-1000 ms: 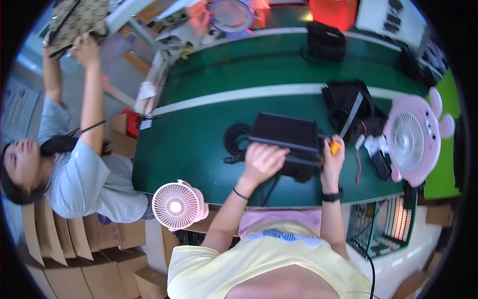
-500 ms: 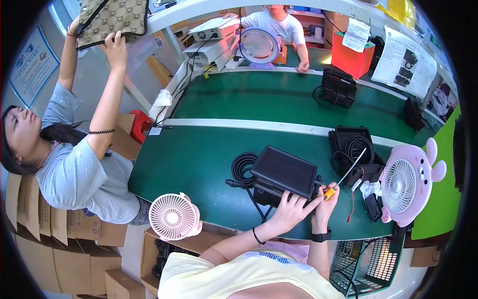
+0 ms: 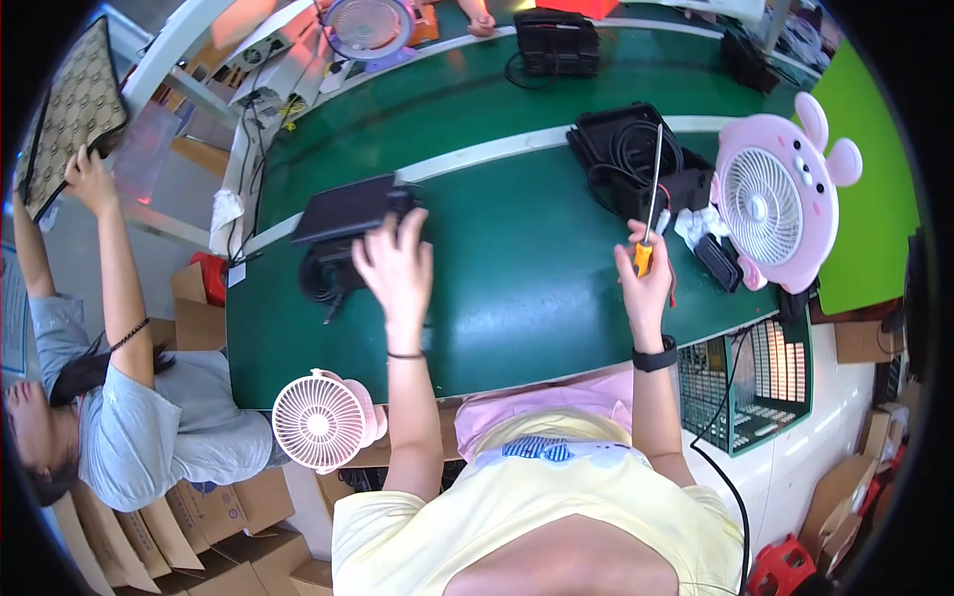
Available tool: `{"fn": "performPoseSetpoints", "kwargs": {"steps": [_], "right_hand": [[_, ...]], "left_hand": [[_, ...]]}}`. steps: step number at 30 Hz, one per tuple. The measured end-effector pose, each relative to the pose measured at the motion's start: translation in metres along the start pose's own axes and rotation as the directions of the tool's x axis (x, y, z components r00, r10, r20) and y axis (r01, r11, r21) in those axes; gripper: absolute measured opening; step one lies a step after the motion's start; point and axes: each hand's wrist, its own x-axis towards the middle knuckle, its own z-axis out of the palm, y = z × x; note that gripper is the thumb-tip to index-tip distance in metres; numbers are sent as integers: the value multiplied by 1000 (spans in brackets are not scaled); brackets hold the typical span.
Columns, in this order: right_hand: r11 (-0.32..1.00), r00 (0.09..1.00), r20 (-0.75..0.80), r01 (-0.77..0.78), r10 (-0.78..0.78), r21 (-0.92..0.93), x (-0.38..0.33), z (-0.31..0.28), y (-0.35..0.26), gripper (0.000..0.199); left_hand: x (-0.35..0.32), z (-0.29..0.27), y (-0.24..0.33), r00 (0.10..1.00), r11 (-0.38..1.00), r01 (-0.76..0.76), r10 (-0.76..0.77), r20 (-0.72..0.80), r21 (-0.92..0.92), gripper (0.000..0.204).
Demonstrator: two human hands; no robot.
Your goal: Assembling or disassembling electronic housing components using a manual screwdriver on a production workbench.
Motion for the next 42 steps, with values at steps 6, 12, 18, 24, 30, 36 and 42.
{"fn": "performPoseSetpoints", "kwargs": {"steps": [6,12,18,24,30,36,42], "right_hand": [[984,981,-139,114,-133,-135,15,-26,5,22],[999,993,-121,9,-15,-47,17,-34,6,17],[996,1000,-10,-4,3,-85,-1,-17,2,19],[923,934,260,307,-246,-233,-8,17,7,24],[885,909,380,310,-170,-346,-11,38,17,28],[953,942,332,147,-54,-264,-7,37,32,27],[973,937,347,52,30,-223,-8,32,39,27]], "left_hand": [[10,45,-72,951,917,305,-279,-134,257,57],[23,60,-105,903,883,424,-393,-177,203,51],[5,45,-83,902,887,430,-414,-123,168,55],[-6,41,-86,912,904,408,-398,-96,125,51],[0,37,-82,908,927,375,-370,-198,-17,44],[-19,38,-37,923,931,291,-334,-192,-220,44],[-79,62,5,965,950,199,-147,217,-240,41]]}}
